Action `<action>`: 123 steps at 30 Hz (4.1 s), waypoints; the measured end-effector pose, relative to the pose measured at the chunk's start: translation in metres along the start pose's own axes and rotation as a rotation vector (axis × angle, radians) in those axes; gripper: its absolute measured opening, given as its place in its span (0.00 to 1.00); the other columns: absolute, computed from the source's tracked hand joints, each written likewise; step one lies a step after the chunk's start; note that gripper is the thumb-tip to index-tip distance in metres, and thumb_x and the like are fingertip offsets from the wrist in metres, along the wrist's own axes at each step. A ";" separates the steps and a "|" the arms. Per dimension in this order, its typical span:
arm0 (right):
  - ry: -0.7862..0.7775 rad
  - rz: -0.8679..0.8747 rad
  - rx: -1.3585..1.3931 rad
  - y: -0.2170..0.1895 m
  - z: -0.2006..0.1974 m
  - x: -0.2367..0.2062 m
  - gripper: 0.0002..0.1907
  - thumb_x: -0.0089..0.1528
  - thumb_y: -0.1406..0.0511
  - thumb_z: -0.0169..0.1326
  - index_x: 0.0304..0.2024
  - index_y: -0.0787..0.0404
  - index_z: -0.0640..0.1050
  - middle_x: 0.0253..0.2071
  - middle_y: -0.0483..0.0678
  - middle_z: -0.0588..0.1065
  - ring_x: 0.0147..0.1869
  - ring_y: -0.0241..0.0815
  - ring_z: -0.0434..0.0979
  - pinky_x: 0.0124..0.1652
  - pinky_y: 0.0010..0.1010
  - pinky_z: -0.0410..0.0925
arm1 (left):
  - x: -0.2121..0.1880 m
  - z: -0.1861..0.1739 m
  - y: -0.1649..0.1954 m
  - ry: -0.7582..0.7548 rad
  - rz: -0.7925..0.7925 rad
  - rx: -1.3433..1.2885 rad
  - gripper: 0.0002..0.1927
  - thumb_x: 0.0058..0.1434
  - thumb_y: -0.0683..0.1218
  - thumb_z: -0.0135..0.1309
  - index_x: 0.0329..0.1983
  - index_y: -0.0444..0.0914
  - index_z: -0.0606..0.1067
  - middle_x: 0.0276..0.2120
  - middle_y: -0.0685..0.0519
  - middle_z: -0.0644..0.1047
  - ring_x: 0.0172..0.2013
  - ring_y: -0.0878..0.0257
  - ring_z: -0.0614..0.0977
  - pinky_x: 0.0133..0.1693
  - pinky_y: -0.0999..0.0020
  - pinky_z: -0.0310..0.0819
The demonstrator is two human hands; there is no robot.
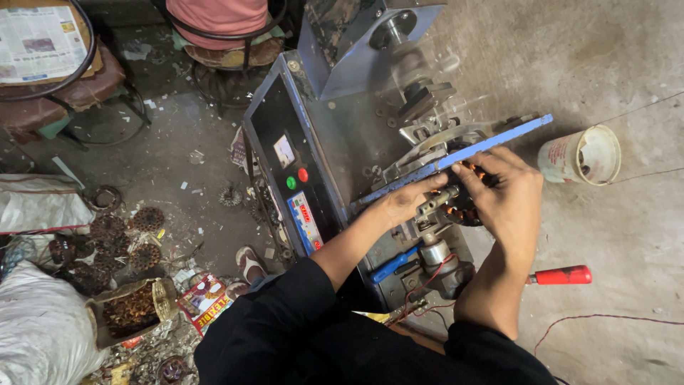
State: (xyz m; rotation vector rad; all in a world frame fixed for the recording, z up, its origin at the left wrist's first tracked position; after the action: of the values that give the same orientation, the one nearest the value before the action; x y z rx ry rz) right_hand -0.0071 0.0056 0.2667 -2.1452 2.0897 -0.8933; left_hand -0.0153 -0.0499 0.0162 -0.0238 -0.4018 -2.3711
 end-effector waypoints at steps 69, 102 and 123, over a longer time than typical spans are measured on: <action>0.034 -0.027 -0.017 0.011 0.002 0.003 0.13 0.56 0.65 0.65 0.43 0.63 0.84 0.49 0.59 0.79 0.48 0.59 0.81 0.48 0.40 0.72 | 0.002 0.129 0.260 0.021 0.402 1.205 0.35 0.71 0.68 0.45 0.42 0.29 0.79 0.31 0.44 0.79 0.30 0.62 0.81 0.35 0.67 0.76; 0.006 -0.023 0.058 0.008 0.000 0.003 0.13 0.58 0.68 0.64 0.46 0.64 0.84 0.44 0.57 0.80 0.46 0.55 0.82 0.48 0.38 0.71 | -0.090 0.095 0.053 0.233 0.315 0.902 0.44 0.64 0.50 0.57 0.77 0.35 0.49 0.76 0.40 0.51 0.67 0.50 0.70 0.61 0.61 0.72; 0.246 -0.039 0.412 0.082 0.014 -0.095 0.28 0.56 0.70 0.69 0.58 0.64 0.76 0.54 0.52 0.78 0.54 0.41 0.80 0.58 0.31 0.71 | -0.148 0.181 0.090 -0.128 0.790 1.796 0.45 0.56 0.44 0.69 0.75 0.41 0.63 0.74 0.41 0.62 0.73 0.41 0.69 0.73 0.52 0.67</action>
State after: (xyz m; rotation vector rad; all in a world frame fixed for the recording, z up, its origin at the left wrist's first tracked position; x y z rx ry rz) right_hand -0.0708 0.0793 0.1869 -1.9452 1.7505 -1.5058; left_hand 0.1368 0.0382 0.1941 0.4023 -1.9346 -0.6525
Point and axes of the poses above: each hand's wrist, its own x-axis towards the middle knuckle, its own z-axis out of the palm, y = z × x, the point moved 6 cm from there along x, towards the middle knuckle
